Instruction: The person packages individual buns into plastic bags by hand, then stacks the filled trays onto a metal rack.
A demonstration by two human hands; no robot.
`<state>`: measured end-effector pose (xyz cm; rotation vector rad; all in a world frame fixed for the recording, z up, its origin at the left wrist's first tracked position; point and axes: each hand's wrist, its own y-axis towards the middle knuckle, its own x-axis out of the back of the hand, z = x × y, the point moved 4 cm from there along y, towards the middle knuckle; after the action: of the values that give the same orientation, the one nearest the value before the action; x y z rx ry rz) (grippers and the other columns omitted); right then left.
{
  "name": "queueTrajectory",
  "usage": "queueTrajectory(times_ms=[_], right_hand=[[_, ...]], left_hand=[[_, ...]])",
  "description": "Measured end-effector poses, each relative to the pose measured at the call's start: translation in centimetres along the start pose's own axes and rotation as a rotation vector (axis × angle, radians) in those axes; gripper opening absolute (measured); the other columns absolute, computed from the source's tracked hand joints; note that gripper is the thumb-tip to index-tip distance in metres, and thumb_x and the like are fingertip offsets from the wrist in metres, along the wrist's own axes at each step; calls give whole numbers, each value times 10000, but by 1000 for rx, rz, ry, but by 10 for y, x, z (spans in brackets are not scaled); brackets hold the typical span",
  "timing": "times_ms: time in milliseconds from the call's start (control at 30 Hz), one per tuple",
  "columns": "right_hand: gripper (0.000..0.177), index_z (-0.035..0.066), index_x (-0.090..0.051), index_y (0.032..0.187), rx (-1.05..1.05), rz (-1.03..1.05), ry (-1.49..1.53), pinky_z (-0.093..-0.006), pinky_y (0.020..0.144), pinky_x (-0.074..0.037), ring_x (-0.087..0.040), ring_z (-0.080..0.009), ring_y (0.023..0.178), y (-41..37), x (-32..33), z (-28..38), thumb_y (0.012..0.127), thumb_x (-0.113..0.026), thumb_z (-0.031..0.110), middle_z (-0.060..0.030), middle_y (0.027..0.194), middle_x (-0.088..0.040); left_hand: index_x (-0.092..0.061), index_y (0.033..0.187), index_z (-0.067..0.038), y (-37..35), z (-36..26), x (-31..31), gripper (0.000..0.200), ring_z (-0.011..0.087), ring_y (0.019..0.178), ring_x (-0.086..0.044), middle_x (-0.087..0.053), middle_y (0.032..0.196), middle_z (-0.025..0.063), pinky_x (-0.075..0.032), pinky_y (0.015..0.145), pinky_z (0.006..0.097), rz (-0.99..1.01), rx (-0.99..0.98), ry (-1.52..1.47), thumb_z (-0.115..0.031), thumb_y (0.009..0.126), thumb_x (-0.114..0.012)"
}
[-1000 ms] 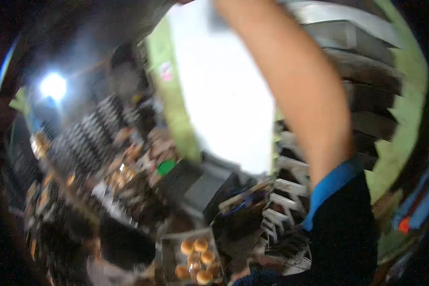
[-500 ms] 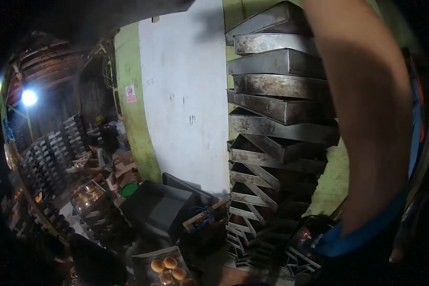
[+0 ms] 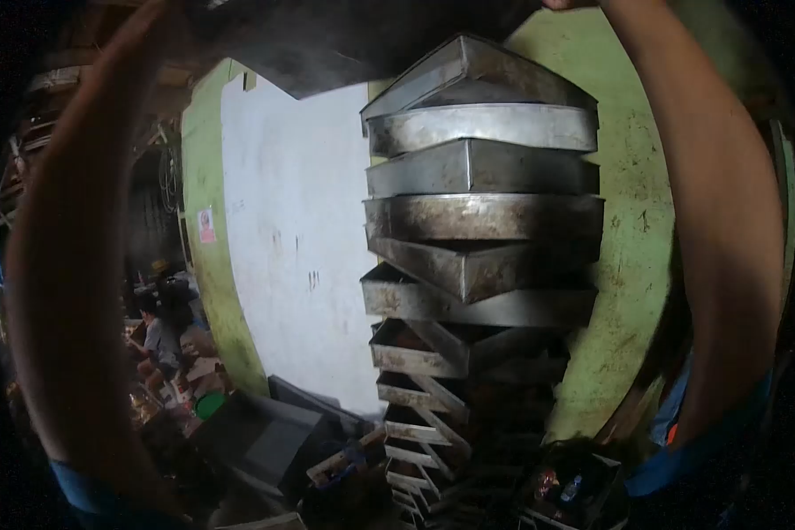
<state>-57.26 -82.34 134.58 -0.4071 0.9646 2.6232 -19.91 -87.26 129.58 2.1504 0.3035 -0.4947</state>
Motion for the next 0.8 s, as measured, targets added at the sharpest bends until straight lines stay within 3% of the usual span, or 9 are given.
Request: queueTrajectory(times_ms=[300, 367, 433, 567, 633, 667, 700, 767, 800], right_hand=[[436, 94, -543, 900, -43, -3, -182, -400, 534, -371, -479, -302, 714, 102, 86, -31, 779, -466, 506, -154, 869, -518], [573, 42, -536, 1170, 17, -103, -141, -423, 671, -516, -595, -274, 881, 110, 103, -53, 864, -537, 527, -157, 1060, -571], [631, 49, -537, 1172, 18, 36, -303, -378, 559, -488, -578, -242, 773, 132, 126, -73, 848, -520, 591, -154, 970, -549], [657, 56, -538, 1245, 462, -166, -966, -376, 721, -504, -606, -262, 908, 121, 145, -60, 855, -505, 583, -164, 1088, -588], [671, 57, -530, 1284, 1087, -410, -1236, -364, 830, -496, -614, -270, 1003, 116, 134, -45, 856, -502, 573, -164, 1166, -605], [630, 53, -508, 1336, 1092, -390, -1339, -354, 984, -429, -556, -278, 1175, 107, 123, -40, 873, -529, 480, -172, 1292, -569], [572, 49, -527, 1289, 1238, -441, -1293, -395, 953, -434, -544, -323, 1136, 98, 112, -45, 860, -534, 427, -198, 1250, -549], [459, 42, -567, 1196, 1527, -529, -1164, -479, 890, -446, -519, -413, 1057, 74, 86, -65, 833, -544, 322, -252, 1165, -508], [475, 43, -556, 1221, 1630, -489, -1073, -464, 931, -422, -499, -412, 1100, 62, 69, -73, 826, -557, 306, -260, 1192, -495]], left_hand=[[-490, 1231, -75, 62, 116, -109, 507, 280, 906, -593, -555, 1136, 152, -581, 635, 357, 393, 178, 89, -463, 921, -386], [-510, 1202, -55, 71, 154, -122, 574, 267, 897, -586, -558, 1111, 169, -556, 582, 337, 431, 122, 67, -541, 911, -422], [-563, 1132, -29, 87, 195, -120, 679, 241, 885, -572, -564, 1077, 153, -525, 593, 308, 390, 279, 59, -648, 869, -471], [-582, 1199, 38, 155, 191, -87, 860, 393, 1155, -545, -533, 1273, 275, -462, 923, 431, 13, -347, 1209, -726, 814, -491], [-501, 1310, 9, 104, 141, -96, 748, 442, 1207, -505, -515, 1310, 277, -428, 968, 481, -314, -585, 1113, -603, 881, -469], [-503, 1323, -83, 82, 131, -112, 511, 432, 1160, -539, -535, 1267, 284, -456, 942, 474, -335, -1066, 1239, -410, 934, -451], [-504, 1258, 46, 58, 118, -129, 683, 473, 1175, -493, -520, 1237, 333, -385, 1002, 494, -179, -1132, 877, -509, 861, -473], [-514, 1259, -36, 78, 114, -153, 480, 572, 1071, -479, -522, 1184, 306, -396, 934, 614, -68, -1278, 806, -269, 840, -502], [-561, 1218, -88, 12, 116, -182, 547, 340, 1020, -577, -574, 1174, 230, -481, 826, 487, -350, -1133, 345, -475, 833, -610]])
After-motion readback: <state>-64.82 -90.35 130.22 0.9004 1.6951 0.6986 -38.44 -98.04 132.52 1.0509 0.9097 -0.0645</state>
